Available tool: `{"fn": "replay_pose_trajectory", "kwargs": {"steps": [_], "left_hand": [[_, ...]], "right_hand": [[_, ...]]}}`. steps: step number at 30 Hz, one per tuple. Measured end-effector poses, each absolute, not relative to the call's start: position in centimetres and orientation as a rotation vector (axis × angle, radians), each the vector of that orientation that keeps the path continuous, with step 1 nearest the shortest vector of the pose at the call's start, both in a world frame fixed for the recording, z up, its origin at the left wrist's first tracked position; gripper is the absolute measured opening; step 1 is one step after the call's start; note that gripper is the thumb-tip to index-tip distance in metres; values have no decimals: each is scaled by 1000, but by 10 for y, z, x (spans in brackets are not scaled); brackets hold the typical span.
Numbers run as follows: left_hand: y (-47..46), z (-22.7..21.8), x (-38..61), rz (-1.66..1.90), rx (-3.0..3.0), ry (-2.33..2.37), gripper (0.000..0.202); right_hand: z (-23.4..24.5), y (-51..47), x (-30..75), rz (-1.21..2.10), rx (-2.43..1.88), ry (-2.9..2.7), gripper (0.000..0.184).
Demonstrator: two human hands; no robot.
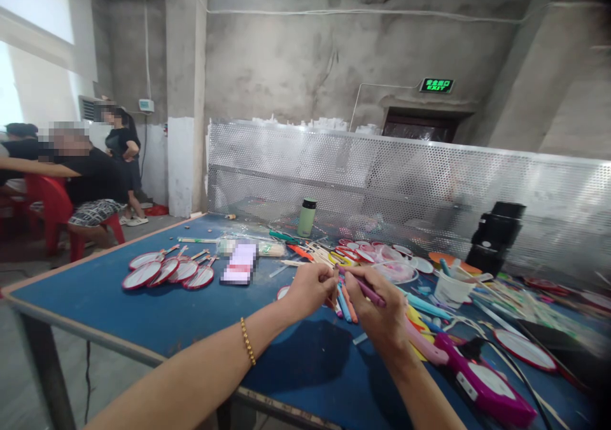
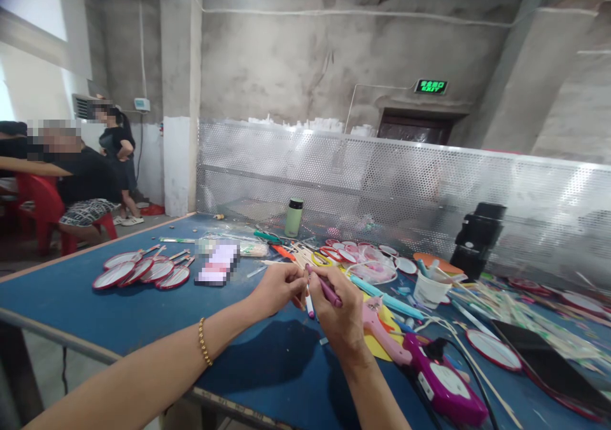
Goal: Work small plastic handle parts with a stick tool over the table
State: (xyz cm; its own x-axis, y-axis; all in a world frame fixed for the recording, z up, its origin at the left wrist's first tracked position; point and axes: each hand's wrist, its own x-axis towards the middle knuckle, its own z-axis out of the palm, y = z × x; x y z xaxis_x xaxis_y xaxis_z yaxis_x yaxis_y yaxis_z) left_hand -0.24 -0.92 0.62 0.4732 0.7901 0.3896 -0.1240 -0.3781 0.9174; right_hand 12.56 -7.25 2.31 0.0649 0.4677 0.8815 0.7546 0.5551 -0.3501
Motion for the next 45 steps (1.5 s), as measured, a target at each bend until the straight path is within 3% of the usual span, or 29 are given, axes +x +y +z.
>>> {"fn": "replay_pose_trajectory", "kwargs": {"steps": [45], "left_hand": [[-11, 8, -4, 1096, 1685, 606, 17]], "right_hand": [[23, -73, 127, -268, -1045, -1579, 14]]}}
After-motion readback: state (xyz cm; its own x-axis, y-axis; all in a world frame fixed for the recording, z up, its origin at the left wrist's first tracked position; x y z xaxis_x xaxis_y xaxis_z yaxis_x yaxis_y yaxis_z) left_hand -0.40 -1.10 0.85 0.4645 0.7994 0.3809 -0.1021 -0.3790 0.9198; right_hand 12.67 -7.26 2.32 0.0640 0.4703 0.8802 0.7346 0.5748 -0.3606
